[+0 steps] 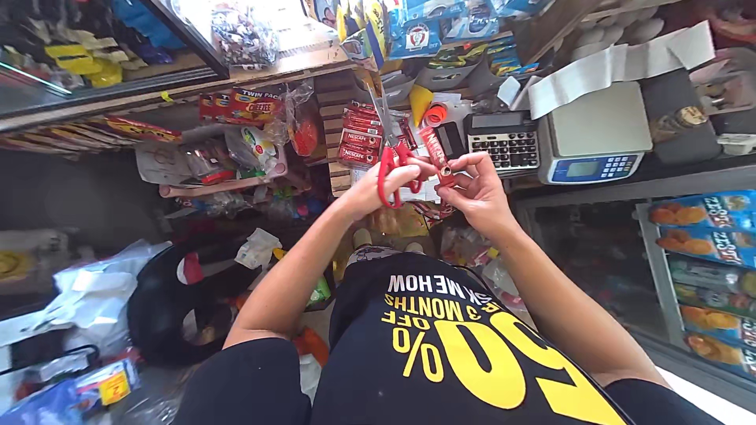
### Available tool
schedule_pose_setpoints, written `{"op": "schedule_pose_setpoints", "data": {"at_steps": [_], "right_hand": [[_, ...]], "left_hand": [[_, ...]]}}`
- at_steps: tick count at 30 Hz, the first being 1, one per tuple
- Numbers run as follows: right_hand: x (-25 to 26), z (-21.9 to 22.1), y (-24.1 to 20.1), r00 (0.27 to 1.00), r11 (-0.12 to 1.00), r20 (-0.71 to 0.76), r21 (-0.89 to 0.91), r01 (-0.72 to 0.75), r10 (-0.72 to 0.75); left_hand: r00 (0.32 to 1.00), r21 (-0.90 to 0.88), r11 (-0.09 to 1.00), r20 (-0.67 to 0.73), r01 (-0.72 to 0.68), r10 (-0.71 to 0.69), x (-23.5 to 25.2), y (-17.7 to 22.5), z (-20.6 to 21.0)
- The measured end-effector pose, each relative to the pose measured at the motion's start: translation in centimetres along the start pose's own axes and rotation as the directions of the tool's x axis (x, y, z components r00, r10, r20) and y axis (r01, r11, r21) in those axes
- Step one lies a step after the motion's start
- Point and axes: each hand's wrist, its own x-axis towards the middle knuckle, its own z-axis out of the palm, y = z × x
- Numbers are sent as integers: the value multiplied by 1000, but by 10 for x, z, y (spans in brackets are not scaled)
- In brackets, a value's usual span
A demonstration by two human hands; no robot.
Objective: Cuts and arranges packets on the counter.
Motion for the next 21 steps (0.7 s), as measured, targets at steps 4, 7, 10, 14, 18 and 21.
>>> {"op": "schedule_pose_setpoints", "data": {"at_steps": [4, 7, 10, 14, 18, 21], "right_hand": [[7, 0, -8, 998, 998, -53, -59, -34, 31], [10, 1, -9, 997, 989, -27, -130, -68, 65], [13, 4, -6, 997, 978, 3, -194, -79, 81], [17, 8, -6, 994, 967, 46, -241, -84, 98], [23, 10, -9, 994, 957, 57, -280, -77, 97], [27, 13, -6, 993, 964, 35, -247, -102, 114]], "left_hand": [[930, 657, 740, 162, 148, -330, -16, 1, -33], [748, 911, 383, 148, 151, -647, -15, -4, -29], [699, 961, 268, 146, 67, -700, -5, -2, -20], [715, 968, 252, 179, -4, -676, 11, -1, -16], [760, 953, 303, 216, -27, -614, 11, -3, -23], [783, 925, 380, 226, 14, -580, 5, -9, -26]]}}
